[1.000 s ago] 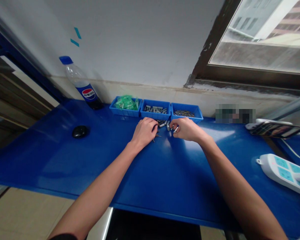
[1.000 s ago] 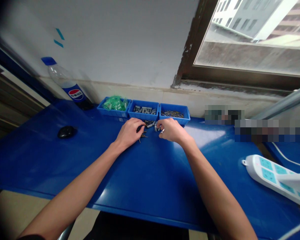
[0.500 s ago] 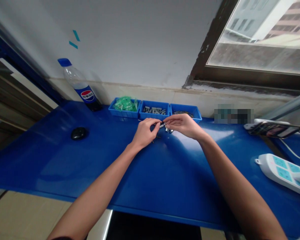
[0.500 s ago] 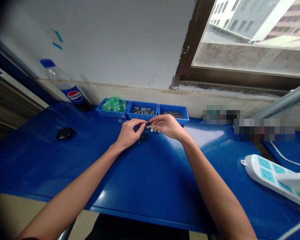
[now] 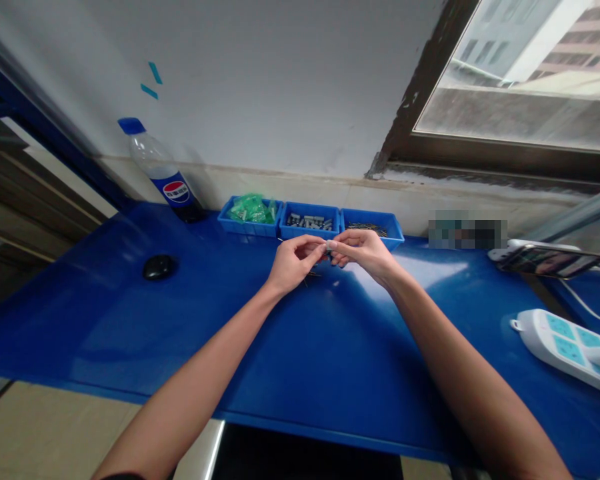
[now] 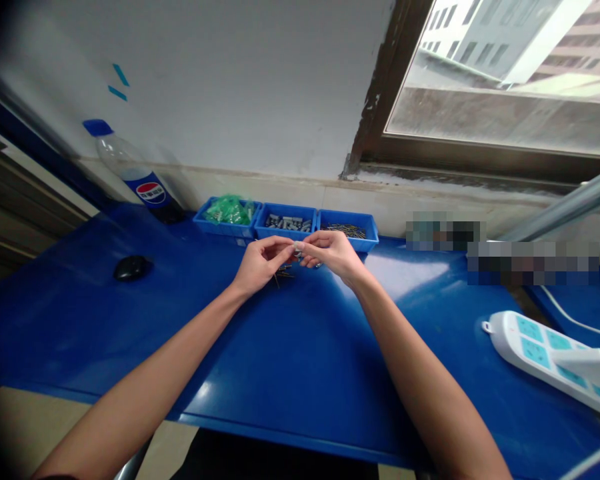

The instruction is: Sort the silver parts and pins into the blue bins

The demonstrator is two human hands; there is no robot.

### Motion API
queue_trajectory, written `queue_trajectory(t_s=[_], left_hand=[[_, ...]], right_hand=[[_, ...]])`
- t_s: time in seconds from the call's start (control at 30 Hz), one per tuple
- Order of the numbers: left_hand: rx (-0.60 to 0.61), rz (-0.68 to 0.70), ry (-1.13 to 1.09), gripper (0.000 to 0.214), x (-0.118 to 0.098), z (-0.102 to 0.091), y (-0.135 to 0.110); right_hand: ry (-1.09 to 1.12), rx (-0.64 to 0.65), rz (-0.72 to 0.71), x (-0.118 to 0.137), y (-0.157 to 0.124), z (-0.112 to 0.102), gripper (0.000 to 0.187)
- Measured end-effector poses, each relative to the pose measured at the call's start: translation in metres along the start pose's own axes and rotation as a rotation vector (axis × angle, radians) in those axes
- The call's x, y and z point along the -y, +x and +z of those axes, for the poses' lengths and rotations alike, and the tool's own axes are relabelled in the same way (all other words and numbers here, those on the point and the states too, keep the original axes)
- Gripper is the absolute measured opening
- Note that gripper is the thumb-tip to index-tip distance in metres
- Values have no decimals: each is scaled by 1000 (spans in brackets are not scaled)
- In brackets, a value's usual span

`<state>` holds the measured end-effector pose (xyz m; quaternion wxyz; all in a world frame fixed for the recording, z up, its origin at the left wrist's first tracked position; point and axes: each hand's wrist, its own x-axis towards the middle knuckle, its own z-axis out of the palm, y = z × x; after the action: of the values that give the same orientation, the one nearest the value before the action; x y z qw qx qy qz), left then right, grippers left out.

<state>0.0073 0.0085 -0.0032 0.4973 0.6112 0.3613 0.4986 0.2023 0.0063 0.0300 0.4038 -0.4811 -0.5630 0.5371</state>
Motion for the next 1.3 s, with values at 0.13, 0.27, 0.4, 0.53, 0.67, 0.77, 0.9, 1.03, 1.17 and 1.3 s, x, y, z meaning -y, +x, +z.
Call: queue_trajectory(t_s=[0.13,0.27,0.4,0.53,0.67,0.77,0.9,1.03,1.17,1.3], left_hand=[[-22,-55,-56,30,5,-2,3],[-117,-64,-78,29,12,-3,7],[-167,-36,-134,41,14,-3,12],[-138,1,-183,58,11,-2,13],[-96,6,-152,40,8,-1,10],[-67,6,-55,24,8,0,6],[-33,7,53,18,9,1,3],[-10,5,124,16,7,2,1],[29,-26,120,17,5,1,0],[48,-40,56,21,6,1,1]], right_hand=[[-195,80,-23,6,-1,-10,44],[-771,62,-84,16,-8,-25,19],[-1101,-25,-100,11,-10,-28,19],[-1141,-21,-93,-3,-5,-23,24],[-1162,4,-67,-7,-1,-21,19],[-1158,6,-60,-2,-2,-21,25],[-1095,0,-56,4,-4,-23,21],[-909,-4,-43,7,-3,-25,10],[-562,1,-12,12,-4,-23,21],[-278,6,32,15,-7,-21,30]])
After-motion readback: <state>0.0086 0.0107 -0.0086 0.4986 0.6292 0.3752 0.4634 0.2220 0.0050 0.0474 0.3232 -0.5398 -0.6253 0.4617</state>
